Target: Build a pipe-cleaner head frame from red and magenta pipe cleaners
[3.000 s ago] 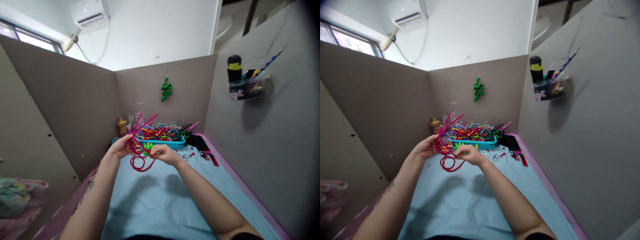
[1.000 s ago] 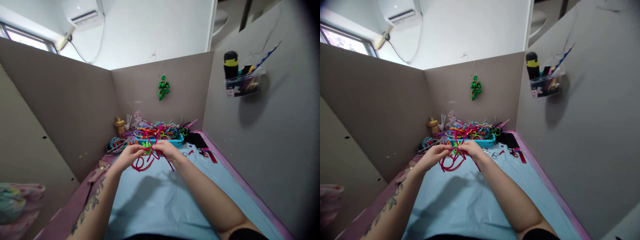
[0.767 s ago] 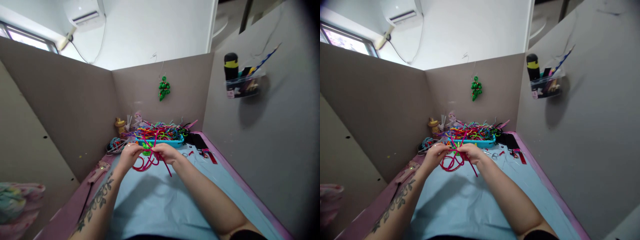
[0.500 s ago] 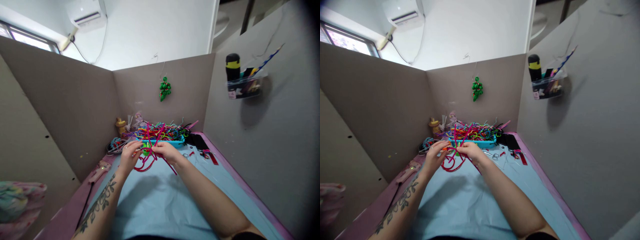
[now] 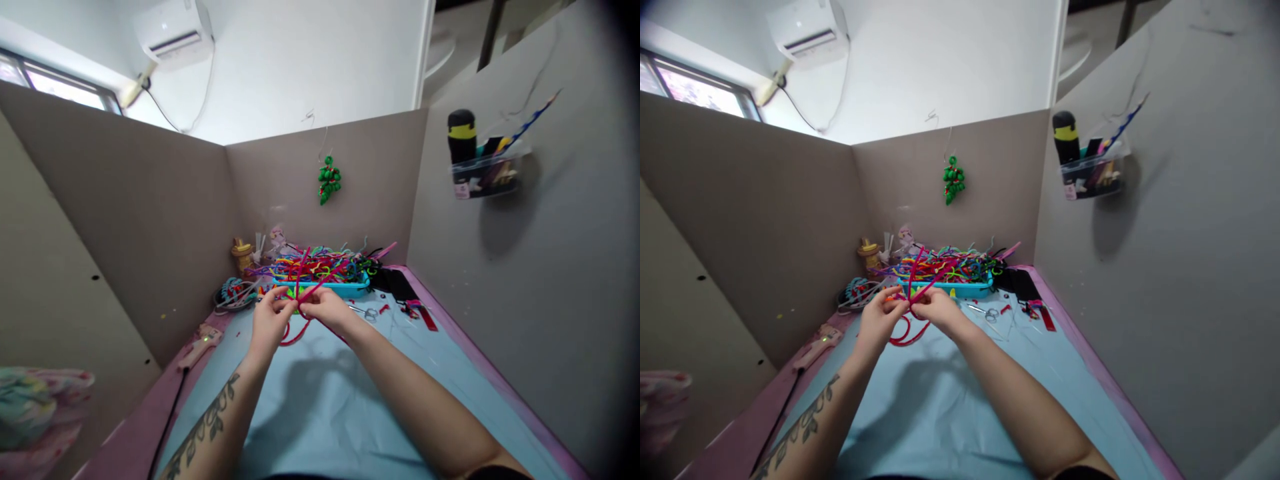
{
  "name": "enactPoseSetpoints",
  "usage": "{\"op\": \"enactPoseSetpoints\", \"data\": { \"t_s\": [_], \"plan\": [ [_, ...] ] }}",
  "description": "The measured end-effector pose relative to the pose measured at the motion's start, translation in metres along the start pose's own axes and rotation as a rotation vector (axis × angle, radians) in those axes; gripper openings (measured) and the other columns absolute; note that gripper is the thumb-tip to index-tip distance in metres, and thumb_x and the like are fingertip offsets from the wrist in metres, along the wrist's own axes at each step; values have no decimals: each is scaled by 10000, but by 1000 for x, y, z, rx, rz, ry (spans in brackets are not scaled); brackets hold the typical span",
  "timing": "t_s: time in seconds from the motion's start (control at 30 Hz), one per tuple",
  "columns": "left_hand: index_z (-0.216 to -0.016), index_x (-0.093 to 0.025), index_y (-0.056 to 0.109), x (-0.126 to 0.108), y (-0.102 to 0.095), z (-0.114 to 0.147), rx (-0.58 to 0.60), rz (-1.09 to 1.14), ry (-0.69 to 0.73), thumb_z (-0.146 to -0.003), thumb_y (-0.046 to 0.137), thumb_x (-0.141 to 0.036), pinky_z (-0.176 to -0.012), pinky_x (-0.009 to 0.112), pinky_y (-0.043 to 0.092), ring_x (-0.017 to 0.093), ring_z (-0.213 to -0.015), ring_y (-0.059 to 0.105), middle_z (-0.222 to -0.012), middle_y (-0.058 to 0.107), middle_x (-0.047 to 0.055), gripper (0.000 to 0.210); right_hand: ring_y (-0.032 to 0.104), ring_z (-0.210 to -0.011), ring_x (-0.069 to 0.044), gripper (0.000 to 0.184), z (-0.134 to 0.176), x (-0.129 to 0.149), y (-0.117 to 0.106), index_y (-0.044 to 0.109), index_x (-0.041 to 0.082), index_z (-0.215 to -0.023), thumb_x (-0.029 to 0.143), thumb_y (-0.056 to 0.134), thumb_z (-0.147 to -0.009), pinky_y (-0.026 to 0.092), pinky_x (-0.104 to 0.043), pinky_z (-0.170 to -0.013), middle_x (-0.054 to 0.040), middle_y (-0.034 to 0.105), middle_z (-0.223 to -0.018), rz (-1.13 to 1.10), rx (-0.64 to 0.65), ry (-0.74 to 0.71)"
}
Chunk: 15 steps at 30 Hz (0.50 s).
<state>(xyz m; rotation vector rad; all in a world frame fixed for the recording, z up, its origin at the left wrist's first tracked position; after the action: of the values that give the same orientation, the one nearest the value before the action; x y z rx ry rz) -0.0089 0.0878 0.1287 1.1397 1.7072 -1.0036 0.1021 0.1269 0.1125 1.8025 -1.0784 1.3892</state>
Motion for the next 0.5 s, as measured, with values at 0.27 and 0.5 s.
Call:
{"op": "enactPoseSetpoints", "data": {
  "t_s": [0.27,0.5],
  "plan": [
    [-1022,-132,530,0,1,-4,35,41,3,-625,718,-350,-516,217,389,124,-524,572,-563,612,-31,490,342,-470,-76,245,-2,-5,-3,528,155,-548,302,534,-743,238,-208,-459,57,410,-470,455,-9,-28],
    [-978,-134,522,14,-9,-23,209,202,-264,-554,786,-248,-492,208,416,108,-500,577,-618,634,-9,512,460,-626,-107,120,13,33,21,579,167,-692,220,528,-787,353,-211,-581,17,526,-657,433,164,-334]
  ]
}}
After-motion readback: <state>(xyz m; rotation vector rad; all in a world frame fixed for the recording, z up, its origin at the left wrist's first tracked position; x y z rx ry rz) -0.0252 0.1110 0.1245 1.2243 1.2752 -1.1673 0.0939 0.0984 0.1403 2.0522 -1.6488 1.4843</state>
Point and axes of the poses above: each hand's wrist, its own z-axis away from the middle knuckle, its own y-axis out of the palm, x = y × z, the point moved 10 cm from there along -z, towards the middle knuckle
